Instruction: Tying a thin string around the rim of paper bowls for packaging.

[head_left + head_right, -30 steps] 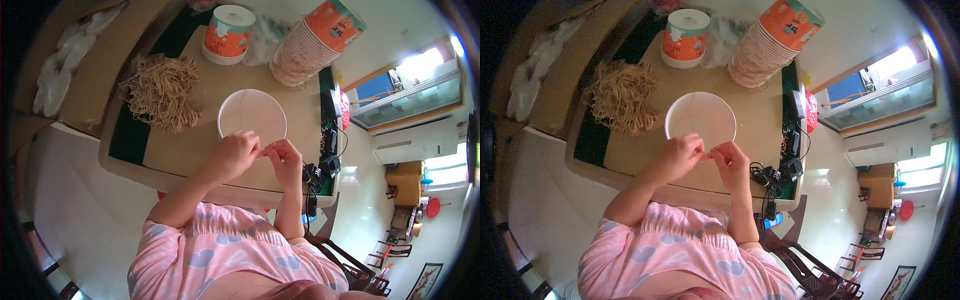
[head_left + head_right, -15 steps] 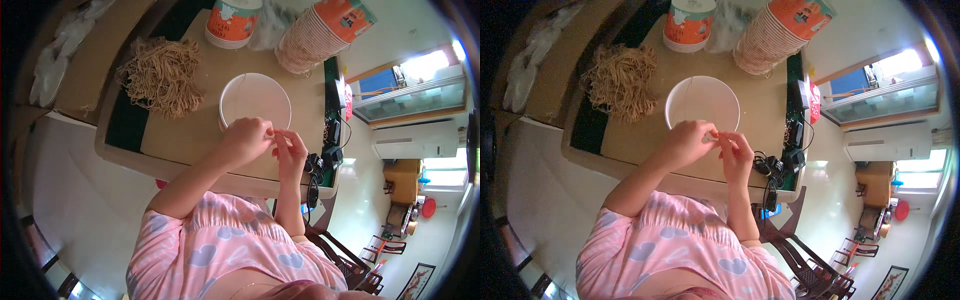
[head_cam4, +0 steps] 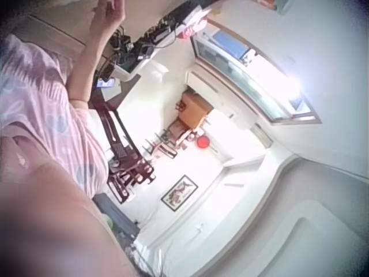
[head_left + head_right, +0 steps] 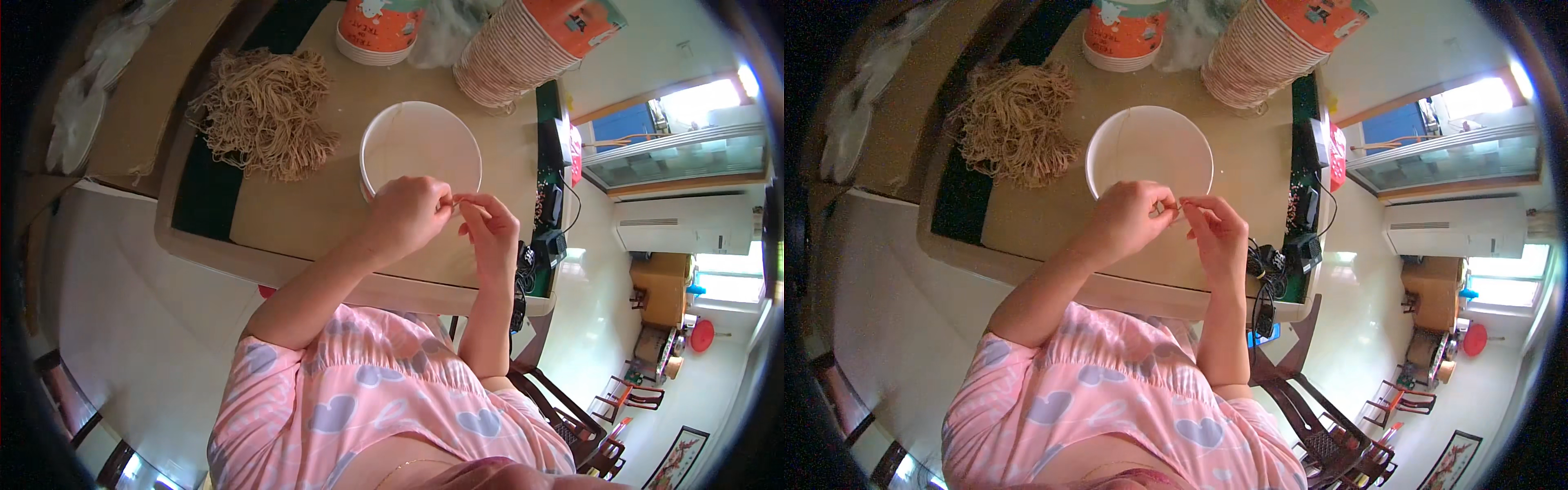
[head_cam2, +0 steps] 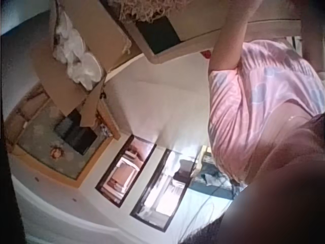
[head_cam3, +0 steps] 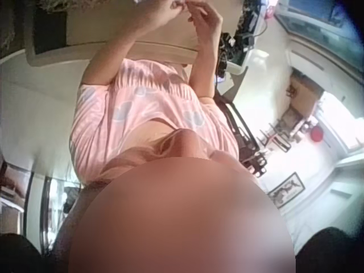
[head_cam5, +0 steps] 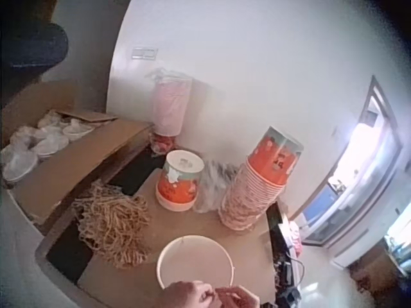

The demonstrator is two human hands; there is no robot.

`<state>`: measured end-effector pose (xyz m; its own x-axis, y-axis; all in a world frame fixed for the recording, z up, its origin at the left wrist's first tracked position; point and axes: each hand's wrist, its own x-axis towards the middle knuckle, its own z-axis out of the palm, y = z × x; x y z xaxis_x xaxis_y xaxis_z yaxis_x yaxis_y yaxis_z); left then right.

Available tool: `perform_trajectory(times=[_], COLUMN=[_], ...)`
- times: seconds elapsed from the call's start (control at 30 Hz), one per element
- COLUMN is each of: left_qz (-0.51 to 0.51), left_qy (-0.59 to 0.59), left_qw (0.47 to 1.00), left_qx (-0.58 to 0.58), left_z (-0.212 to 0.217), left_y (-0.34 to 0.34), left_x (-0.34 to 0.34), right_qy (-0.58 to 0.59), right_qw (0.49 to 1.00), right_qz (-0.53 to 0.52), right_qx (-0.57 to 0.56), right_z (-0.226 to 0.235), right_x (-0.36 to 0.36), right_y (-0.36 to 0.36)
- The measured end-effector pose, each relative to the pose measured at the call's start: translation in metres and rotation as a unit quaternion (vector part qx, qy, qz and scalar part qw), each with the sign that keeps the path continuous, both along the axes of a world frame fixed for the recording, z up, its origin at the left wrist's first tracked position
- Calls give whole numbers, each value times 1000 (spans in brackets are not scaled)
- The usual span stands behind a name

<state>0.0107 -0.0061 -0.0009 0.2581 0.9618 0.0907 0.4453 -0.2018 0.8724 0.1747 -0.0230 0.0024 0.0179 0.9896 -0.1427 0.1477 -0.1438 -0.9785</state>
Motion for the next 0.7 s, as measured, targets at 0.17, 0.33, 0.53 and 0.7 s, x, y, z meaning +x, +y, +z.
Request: perform_trajectory(times=[0.17,0.33,0.53,0.7], left_qz=[-9,-9,-13,-21], left_qy=[9,17,18,-79], left_qw=[1000,999,999,996], left_qx=[14,33,25,-31], left_z=[-2,-3,-2,8], left_y=[1,0,0,1], left_x=[0,0,1,-6], right_qy=[-10,-11,-16,-19], right_qw=[999,998,997,995], right_qz=[-6,-1,-5,-32], right_qx=[31,63,81,88], right_z=[-1,-4,-18,-15], right_x=[-3,-5,2,-1], right_y=[1,4,7,8])
